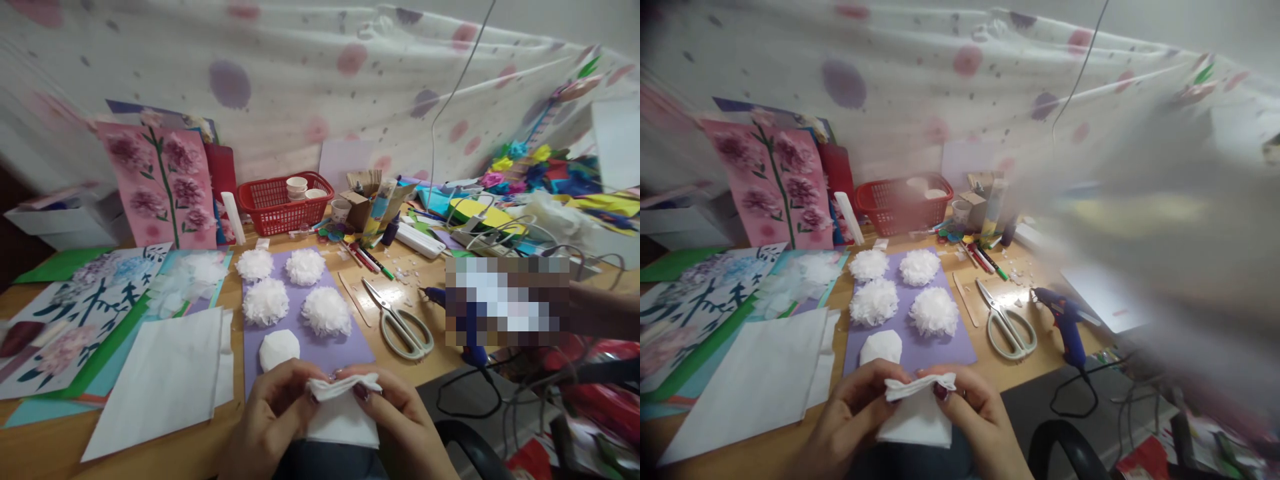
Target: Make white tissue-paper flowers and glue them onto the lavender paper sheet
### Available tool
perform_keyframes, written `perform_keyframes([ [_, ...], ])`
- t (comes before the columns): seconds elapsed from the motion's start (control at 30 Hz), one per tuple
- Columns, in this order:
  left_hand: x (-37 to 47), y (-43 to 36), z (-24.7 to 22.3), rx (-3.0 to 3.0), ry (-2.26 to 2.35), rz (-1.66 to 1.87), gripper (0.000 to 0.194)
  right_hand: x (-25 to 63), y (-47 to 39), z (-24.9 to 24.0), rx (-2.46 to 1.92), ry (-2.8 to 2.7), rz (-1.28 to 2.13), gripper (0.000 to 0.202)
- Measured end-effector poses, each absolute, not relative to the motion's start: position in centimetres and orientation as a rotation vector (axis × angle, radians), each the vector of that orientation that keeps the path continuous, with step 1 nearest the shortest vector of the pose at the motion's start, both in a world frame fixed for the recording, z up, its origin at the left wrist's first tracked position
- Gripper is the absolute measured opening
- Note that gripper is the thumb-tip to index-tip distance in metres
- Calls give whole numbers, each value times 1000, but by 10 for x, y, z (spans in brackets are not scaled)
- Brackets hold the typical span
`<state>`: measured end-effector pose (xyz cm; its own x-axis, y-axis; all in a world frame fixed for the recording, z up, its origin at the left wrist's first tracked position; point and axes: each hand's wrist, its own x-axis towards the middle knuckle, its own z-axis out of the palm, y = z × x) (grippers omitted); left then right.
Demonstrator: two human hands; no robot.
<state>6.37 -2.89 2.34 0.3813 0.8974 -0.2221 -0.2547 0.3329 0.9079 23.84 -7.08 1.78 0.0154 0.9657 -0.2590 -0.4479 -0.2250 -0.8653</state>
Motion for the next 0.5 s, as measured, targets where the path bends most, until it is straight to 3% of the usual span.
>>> perform_keyframes([
  [0.33, 78, -30, 34, 528, 791, 890, 19, 233, -69, 27, -851, -660, 1638, 13],
  [0.5, 79, -32, 33, 476, 767, 964, 31, 231, -69, 28, -819, -643, 1615, 11],
])
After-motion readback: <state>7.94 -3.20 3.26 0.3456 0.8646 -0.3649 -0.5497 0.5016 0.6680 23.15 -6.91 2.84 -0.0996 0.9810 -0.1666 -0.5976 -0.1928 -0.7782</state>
